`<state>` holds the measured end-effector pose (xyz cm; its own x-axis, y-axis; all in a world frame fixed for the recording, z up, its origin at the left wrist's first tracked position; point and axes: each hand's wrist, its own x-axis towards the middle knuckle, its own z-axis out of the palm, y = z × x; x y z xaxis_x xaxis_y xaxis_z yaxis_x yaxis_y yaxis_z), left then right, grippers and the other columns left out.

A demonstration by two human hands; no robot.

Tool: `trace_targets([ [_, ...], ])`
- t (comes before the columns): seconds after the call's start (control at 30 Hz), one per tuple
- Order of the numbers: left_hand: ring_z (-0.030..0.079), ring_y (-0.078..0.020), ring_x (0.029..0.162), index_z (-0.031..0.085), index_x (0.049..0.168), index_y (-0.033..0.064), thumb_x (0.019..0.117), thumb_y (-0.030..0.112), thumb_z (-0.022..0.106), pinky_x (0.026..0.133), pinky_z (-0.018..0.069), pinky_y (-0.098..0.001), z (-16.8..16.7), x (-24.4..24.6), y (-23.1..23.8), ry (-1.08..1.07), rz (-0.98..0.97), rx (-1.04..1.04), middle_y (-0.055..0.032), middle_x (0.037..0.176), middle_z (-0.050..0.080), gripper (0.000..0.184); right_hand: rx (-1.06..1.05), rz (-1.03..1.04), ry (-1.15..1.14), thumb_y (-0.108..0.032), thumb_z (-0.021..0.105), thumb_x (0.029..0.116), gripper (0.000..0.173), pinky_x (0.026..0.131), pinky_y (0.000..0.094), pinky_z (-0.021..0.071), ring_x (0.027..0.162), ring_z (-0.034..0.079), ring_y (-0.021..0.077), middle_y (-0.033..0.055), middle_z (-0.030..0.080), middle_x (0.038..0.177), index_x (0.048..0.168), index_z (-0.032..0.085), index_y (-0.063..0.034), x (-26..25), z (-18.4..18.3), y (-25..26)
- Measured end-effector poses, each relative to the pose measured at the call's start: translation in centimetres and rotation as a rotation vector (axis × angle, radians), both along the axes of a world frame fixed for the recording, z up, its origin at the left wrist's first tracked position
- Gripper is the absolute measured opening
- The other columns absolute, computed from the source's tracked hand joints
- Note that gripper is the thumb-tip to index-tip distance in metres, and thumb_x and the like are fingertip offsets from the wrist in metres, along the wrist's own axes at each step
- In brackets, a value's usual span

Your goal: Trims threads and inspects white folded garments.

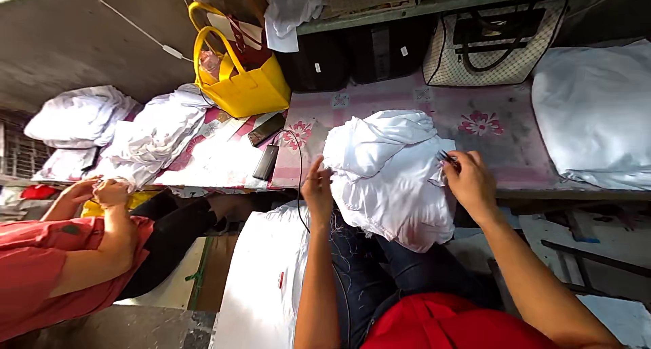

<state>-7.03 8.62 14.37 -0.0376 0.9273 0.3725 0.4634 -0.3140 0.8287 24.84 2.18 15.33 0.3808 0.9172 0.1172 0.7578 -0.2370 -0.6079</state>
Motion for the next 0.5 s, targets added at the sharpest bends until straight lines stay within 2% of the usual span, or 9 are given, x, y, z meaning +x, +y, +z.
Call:
trace_targets([
  [0.03, 0.072, -0.0255, 0.098, 0.052, 0.142, -0.0081, 0.0983, 0.003, 0.062, 0.085, 0.0601, -0.0413, 0.3, 0.3, 0.3, 0.029, -0.096, -0.023, -0.0252, 0.126, 0.066, 0.046, 0.026, 0.007, 0.013, -0.026, 0.057, 0.104, 0.038, 0.083, 0.0667, 0.0497, 0.101, 0.066, 0.0483, 0.0303, 0.064, 0.119, 0.126, 0.066, 0.0033, -0.8, 0.9, -0.4],
  [0.07, 0.071, -0.028, 0.102, 0.055, 0.139, -0.0081, 0.0954, 0.004, 0.068, 0.088, 0.0588, -0.0431, 0.4, 0.7, 0.8, 0.07, -0.157, -0.025, -0.0254, 0.128, 0.065, 0.047, 0.04, 0.039, 0.061, -0.026, 0.054, 0.1057, 0.038, 0.083, 0.0646, 0.0505, 0.098, 0.067, 0.0455, 0.029, 0.067, 0.113, 0.125, 0.066, 0.0041, -1.6, 1.7, -0.6],
  [0.13, 0.072, -0.029, 0.095, 0.073, 0.11, -0.007, 0.0922, 0.002, 0.071, 0.087, 0.0584, -0.045, 0.1, 1.2, 1.8, 0.156, -0.148, 0.027, -0.0215, 0.106, 0.073, 0.02, 0.03, 0.14, 0.204, -0.027, 0.049, 0.1084, 0.038, 0.082, 0.0561, 0.0528, 0.088, 0.068, 0.0353, 0.0229, 0.07, 0.099, 0.12, 0.069, 0.003, -3.1, 2.7, -0.9],
  [0.17, 0.072, -0.0279, 0.091, 0.075, 0.1, -0.0054, 0.0932, 0.001, 0.069, 0.086, 0.0578, -0.045, 0.0, 1.0, 2.0, 0.188, -0.114, 0.029, -0.0194, 0.098, 0.073, 0.012, 0.004, 0.187, 0.273, -0.028, 0.046, 0.1095, 0.039, 0.079, 0.0509, 0.052, 0.082, 0.065, 0.0291, 0.0185, 0.069, 0.092, 0.118, 0.07, 0.0015, -3.7, 3.1, -0.9],
  [0.2, 0.071, -0.0277, 0.09, 0.075, 0.097, -0.0054, 0.0947, 0.002, 0.068, 0.085, 0.0574, -0.0455, 0.1, 0.4, 2.0, 0.211, -0.079, 0.014, -0.0189, 0.096, 0.073, 0.01, -0.028, 0.22, 0.319, -0.029, 0.043, 0.1105, 0.04, 0.076, 0.0465, 0.0501, 0.078, 0.061, 0.0236, 0.014, 0.066, 0.087, 0.115, 0.071, -0.0005, -4.0, 3.4, -1.0],
  [0.3, 0.071, -0.0325, 0.091, 0.072, 0.099, -0.0093, 0.0975, 0.002, 0.063, 0.087, 0.0559, -0.0495, 0.3, -2.4, 0.6, 0.265, 0.034, -0.052, -0.0225, 0.096, 0.072, 0.015, -0.098, 0.252, 0.38, -0.031, 0.038, 0.1115, 0.043, 0.071, 0.0384, 0.0458, 0.071, 0.053, 0.0144, 0.0054, 0.06, 0.081, 0.112, 0.072, -0.0045, -4.0, 3.7, -1.6],
  [0.4, 0.07, -0.039, 0.094, 0.07, 0.102, -0.0121, 0.1024, 0.006, 0.055, 0.091, 0.0531, -0.0545, 1.7, -4.2, -1.8, 0.351, 0.128, -0.279, -0.0266, 0.096, 0.071, 0.023, -0.16, 0.261, 0.445, -0.03, 0.036, 0.1123, 0.042, 0.066, 0.0302, 0.0423, 0.066, 0.047, 0.0087, 0.0001, 0.053, 0.076, 0.111, 0.07, -0.0036, -4.5, 3.4, -1.5],
  [0.5, 0.069, -0.0415, 0.093, 0.07, 0.097, -0.0119, 0.1046, 0.021, 0.056, 0.089, 0.0528, -0.0584, 2.0, -1.4, -2.7, 0.303, 0.102, -0.308, -0.0268, 0.094, 0.07, 0.036, -0.213, 0.308, 0.501, -0.026, 0.035, 0.1127, 0.04, 0.066, 0.031, 0.0437, 0.067, 0.048, 0.0109, 0.0029, 0.053, 0.077, 0.115, 0.065, 0.0009, -6.9, 3.4, -0.7],
])
